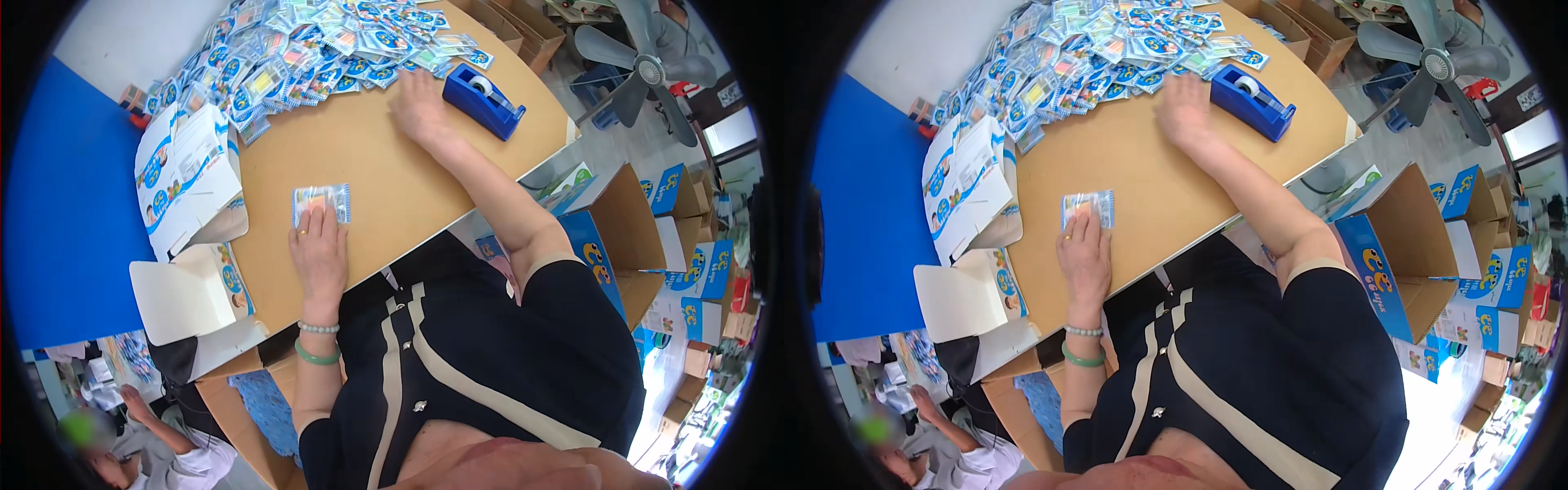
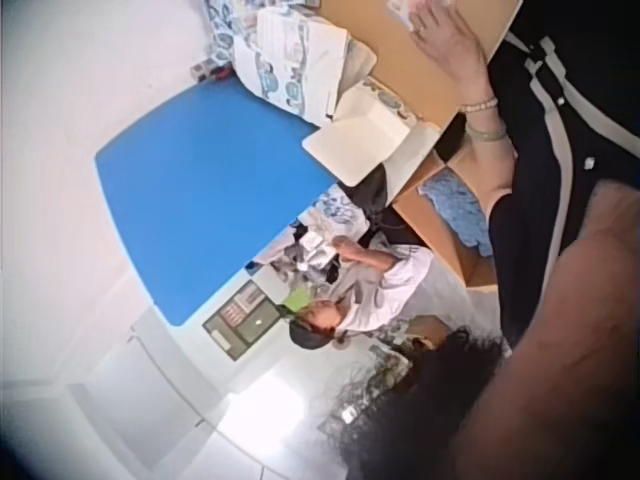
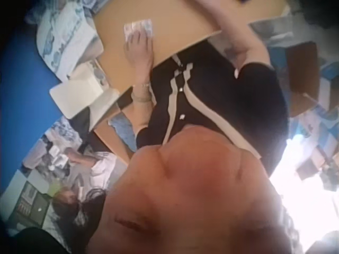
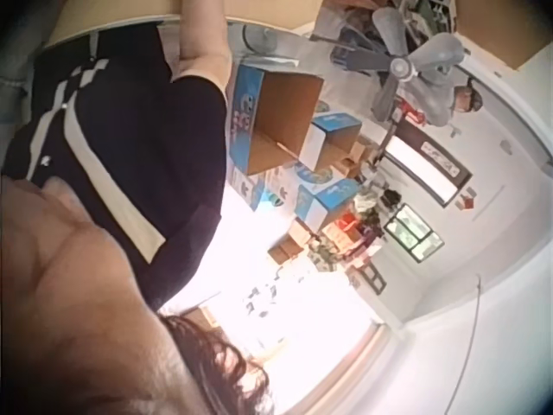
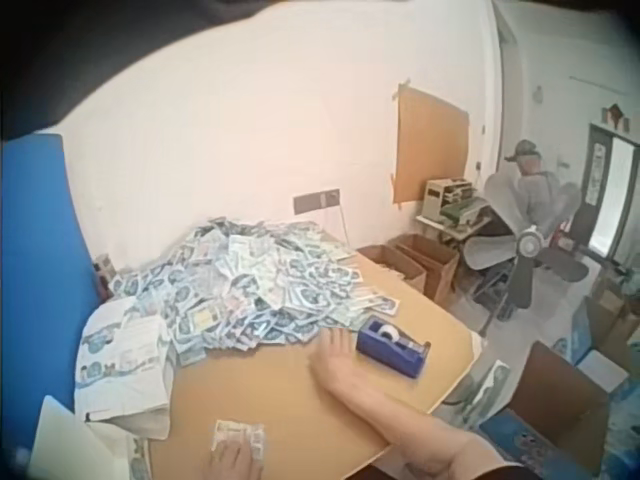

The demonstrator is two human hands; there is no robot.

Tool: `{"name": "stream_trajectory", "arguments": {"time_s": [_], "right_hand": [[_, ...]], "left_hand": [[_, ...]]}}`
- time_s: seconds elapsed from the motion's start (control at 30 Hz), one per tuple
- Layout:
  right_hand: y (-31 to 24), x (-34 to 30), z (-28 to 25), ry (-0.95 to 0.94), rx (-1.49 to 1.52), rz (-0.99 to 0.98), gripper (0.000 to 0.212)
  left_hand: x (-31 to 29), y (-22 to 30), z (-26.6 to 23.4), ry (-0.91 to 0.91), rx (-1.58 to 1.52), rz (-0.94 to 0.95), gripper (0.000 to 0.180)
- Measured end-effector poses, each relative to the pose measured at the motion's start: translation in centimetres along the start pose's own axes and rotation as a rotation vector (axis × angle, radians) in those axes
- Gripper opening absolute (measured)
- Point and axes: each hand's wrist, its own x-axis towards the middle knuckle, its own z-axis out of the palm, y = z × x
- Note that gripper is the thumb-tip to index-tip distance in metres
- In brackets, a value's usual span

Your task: Folding and packaging small blue and white packets into cardboard boxes.

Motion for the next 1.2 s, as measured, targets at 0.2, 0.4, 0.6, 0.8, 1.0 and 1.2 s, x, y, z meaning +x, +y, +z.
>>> {"name": "stream_trajectory", "arguments": {"time_s": [0.2, 0.4, 0.6, 0.8, 1.0, 1.2], "right_hand": [[4.0, 0.0, -0.8, 0.047, 0.146, 0.273, 0.071], [8.8, 2.2, -1.3, 0.153, 0.117, 0.422, 0.073], [10.3, 10.2, -1.8, 0.115, 0.034, 0.592, 0.081], [7.9, 10.7, 0.0, -0.327, -0.046, 0.552, 0.067], [0.2, 1.4, -0.6, -0.317, -0.033, 0.173, 0.06], [-6.8, -5.6, -1.5, -0.286, 0.249, -0.262, 0.055]], "left_hand": [[-0.4, 0.2, -1.0, -0.004, 0.0, -0.161, 0.048], [-0.1, -1.1, 0.2, 0.067, 0.034, -0.083, 0.06], [-0.6, -0.9, 0.2, 0.051, -0.093, -0.17, 0.068], [-0.3, -0.4, -0.3, 0.03, -0.176, -0.158, 0.076], [0.6, -1.3, -0.4, -0.003, -0.17, -0.14, 0.075], [-0.3, -1.8, -1.2, 0.031, -0.192, -0.096, 0.071]]}}
